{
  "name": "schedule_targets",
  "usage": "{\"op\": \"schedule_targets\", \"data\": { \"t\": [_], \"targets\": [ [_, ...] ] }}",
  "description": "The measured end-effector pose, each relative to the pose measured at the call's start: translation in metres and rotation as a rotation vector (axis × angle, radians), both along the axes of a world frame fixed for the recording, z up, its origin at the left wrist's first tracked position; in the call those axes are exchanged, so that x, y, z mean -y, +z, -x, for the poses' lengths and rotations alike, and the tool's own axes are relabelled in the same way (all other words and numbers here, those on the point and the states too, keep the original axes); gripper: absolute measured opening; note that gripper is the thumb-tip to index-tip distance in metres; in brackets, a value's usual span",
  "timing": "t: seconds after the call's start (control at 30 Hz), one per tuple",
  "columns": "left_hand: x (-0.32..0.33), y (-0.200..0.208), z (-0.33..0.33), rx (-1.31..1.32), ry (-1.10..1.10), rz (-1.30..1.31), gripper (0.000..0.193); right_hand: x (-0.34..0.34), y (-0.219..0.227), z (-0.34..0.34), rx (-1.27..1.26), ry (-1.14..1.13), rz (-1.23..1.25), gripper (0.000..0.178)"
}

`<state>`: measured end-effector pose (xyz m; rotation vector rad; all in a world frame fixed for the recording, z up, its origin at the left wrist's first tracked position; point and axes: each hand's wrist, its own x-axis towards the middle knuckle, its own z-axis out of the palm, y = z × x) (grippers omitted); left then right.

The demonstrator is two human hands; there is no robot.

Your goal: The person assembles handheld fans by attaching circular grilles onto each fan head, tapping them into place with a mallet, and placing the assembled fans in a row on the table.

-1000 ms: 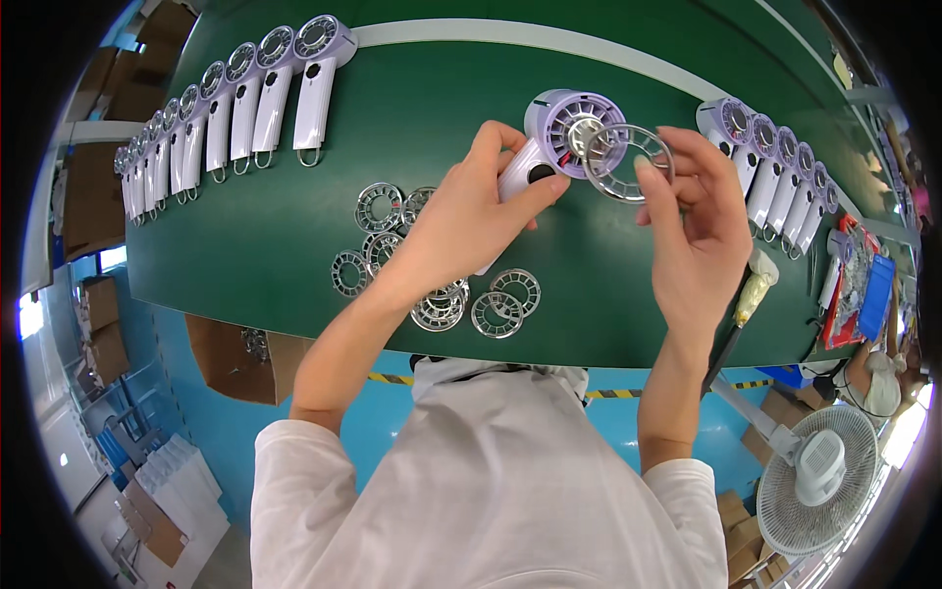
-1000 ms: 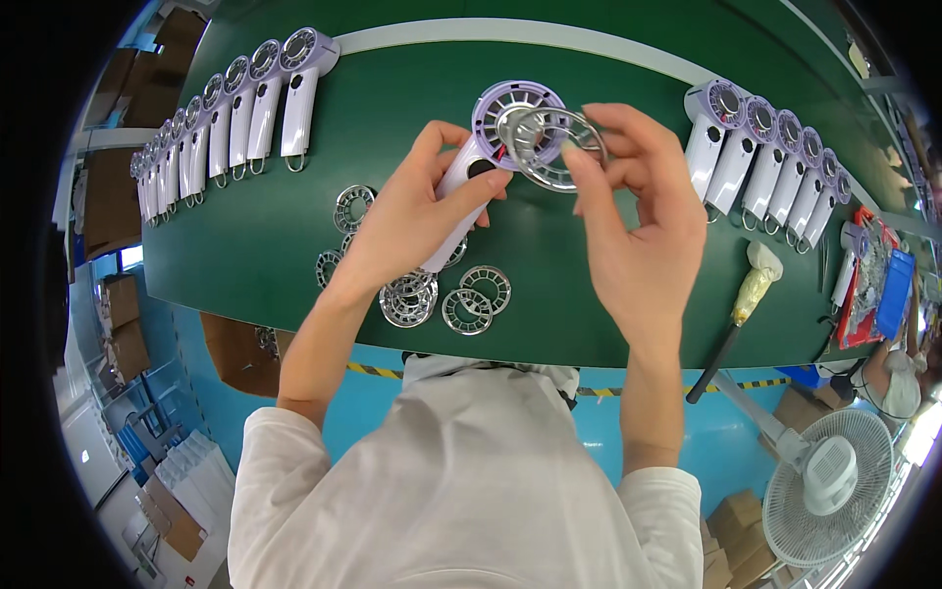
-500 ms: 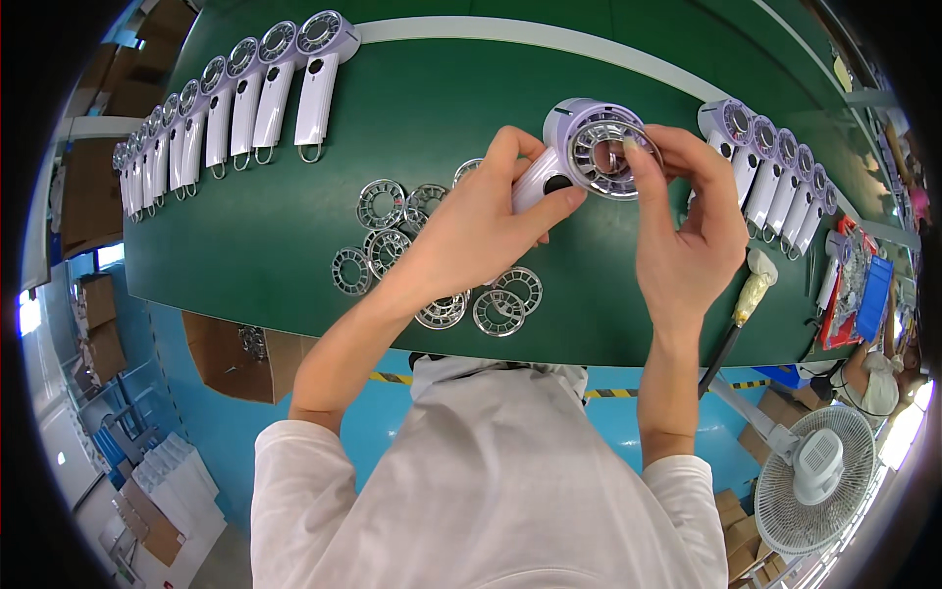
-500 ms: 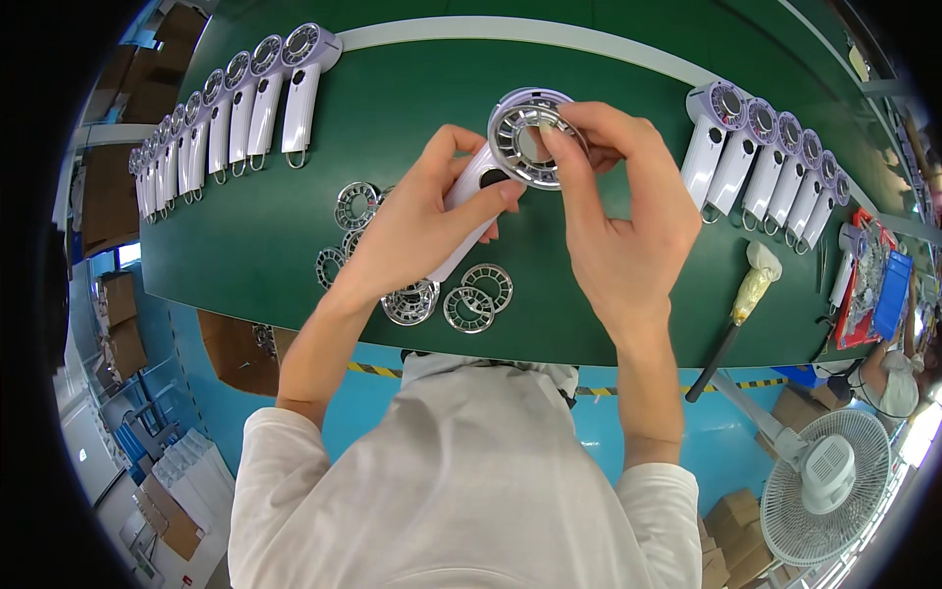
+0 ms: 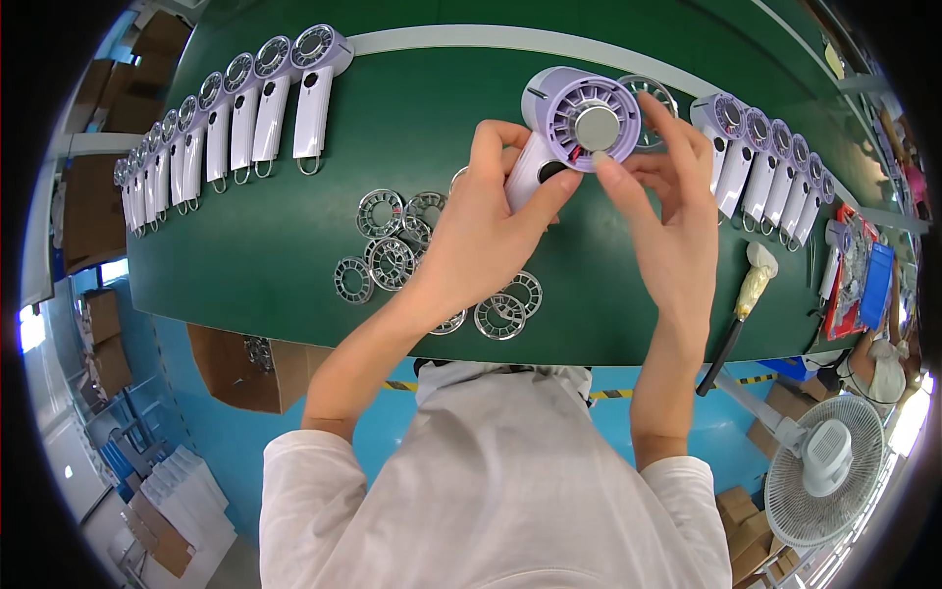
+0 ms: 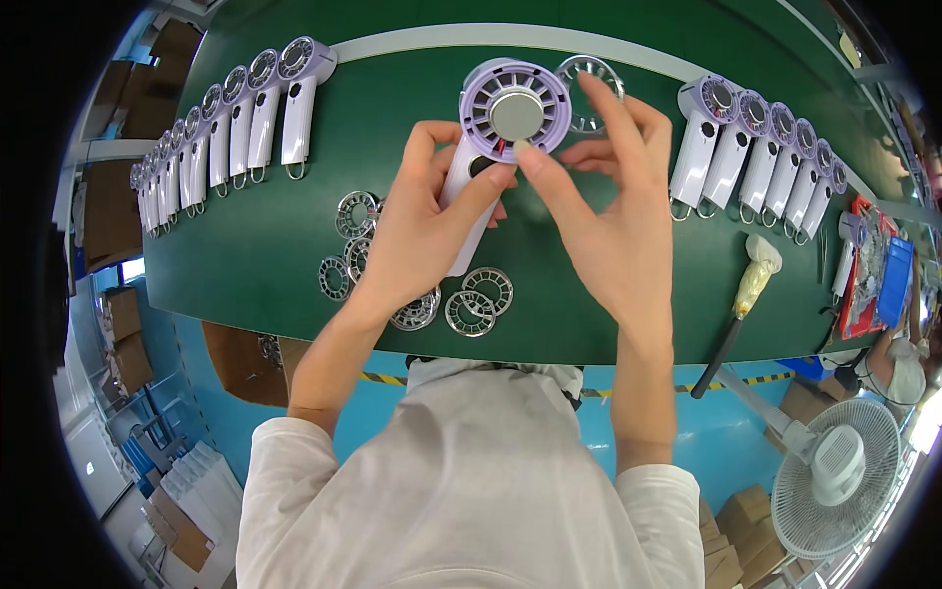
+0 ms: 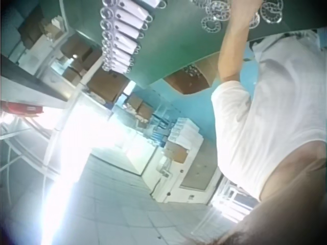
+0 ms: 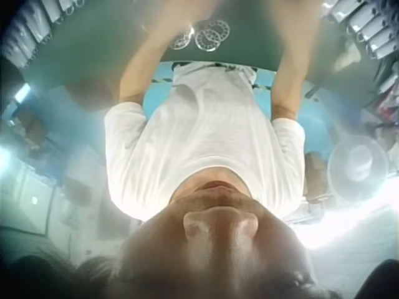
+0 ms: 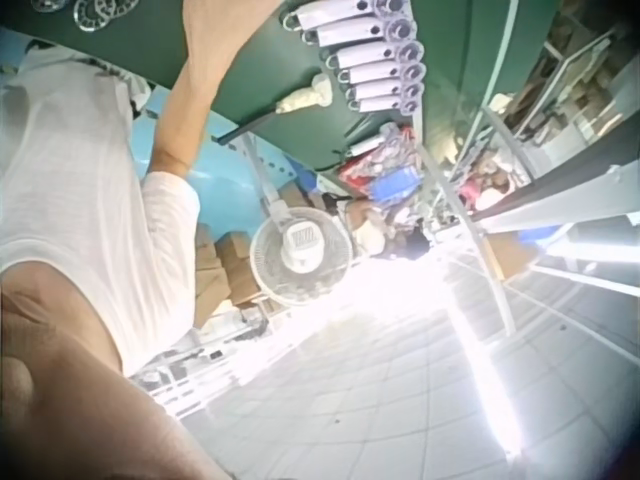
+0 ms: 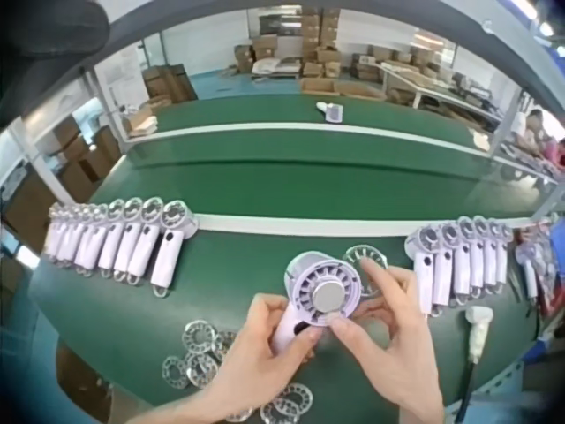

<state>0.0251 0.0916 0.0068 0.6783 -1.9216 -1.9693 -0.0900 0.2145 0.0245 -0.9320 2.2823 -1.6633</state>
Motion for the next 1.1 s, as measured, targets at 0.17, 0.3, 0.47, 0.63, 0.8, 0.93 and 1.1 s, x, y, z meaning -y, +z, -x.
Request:
{"op": "schedule_targets", "data": {
  "t": [0.17,0.3,0.47,0.63,0.8,0.93,1.1],
  "targets": [
    [-0.003,0.003,0.002,0.026,-0.022,0.041,0.040,-0.001,0.001,0.006,0.225,0.139,0.078,0.058],
    [-0.005,0.001,0.003,0.010,-0.009,0.113,0.038,-0.001,0.000,0.005,0.280,0.138,0.116,0.057],
    [-0.008,0.000,0.004,-0.009,0.011,0.168,0.036,0.001,-0.001,0.003,0.358,0.129,0.206,0.056],
    [-0.010,0.000,0.006,0.008,0.000,0.187,0.036,0.005,-0.007,0.001,0.341,0.081,0.249,0.055],
    [-0.011,-0.006,0.005,0.046,0.022,0.177,0.036,0.008,-0.008,0.000,0.279,0.034,0.184,0.056],
    [-0.008,-0.008,0.006,-0.026,0.020,0.073,0.036,0.003,0.000,0.004,0.334,0.100,0.134,0.056],
    [-0.011,-0.002,0.009,-0.025,0.033,-0.053,0.035,0.001,0.005,0.002,0.494,0.136,0.204,0.057]
  ]
}}
